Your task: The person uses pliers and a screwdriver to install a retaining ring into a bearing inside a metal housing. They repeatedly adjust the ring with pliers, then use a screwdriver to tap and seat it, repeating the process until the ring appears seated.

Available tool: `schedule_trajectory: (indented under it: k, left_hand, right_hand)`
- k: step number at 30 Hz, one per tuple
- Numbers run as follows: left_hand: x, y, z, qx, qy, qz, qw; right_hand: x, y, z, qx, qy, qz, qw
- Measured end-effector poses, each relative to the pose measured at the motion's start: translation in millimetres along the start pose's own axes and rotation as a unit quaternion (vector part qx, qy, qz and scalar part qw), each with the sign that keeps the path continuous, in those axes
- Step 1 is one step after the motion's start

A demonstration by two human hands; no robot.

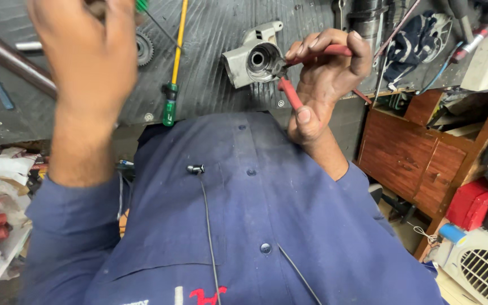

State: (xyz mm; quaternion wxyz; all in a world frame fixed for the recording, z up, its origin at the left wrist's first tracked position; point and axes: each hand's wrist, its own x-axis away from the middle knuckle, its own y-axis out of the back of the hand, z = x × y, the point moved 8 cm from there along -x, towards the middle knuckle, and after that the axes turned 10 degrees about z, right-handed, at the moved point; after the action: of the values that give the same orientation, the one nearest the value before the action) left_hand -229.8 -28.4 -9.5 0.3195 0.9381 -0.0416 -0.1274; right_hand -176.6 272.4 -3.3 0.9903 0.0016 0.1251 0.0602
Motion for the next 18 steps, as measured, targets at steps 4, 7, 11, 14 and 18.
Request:
schedule_trajectory:
  k: [4,7,11,14,18]
  left_hand:
    - [7,-29,-31,0.371,0.017,0.023,0.928]
    - [6,-49,-55,0.391,-0.044,0.034,0.919]
    - [6,-59,-73,0.255,-0.148,0.043,0.955]
    - [-1,-69,-78,0.266,-0.213,0.086,0.936]
    - [-4,-77,-81,0.293,-0.241,0.128,0.916]
  right_hand:
    - [0,0,-5,-0.001,0.006,-0.004,1.000]
    - [-3,-2,-5,0.018,0.034,0.025,0.999]
    - [-2,-3,-5,0.037,0.065,0.012,0.997]
    - [1,-2,-6,0.023,0.073,0.002,0.997]
    - [2,4,-9,0.024,0.037,0.016,0.999]
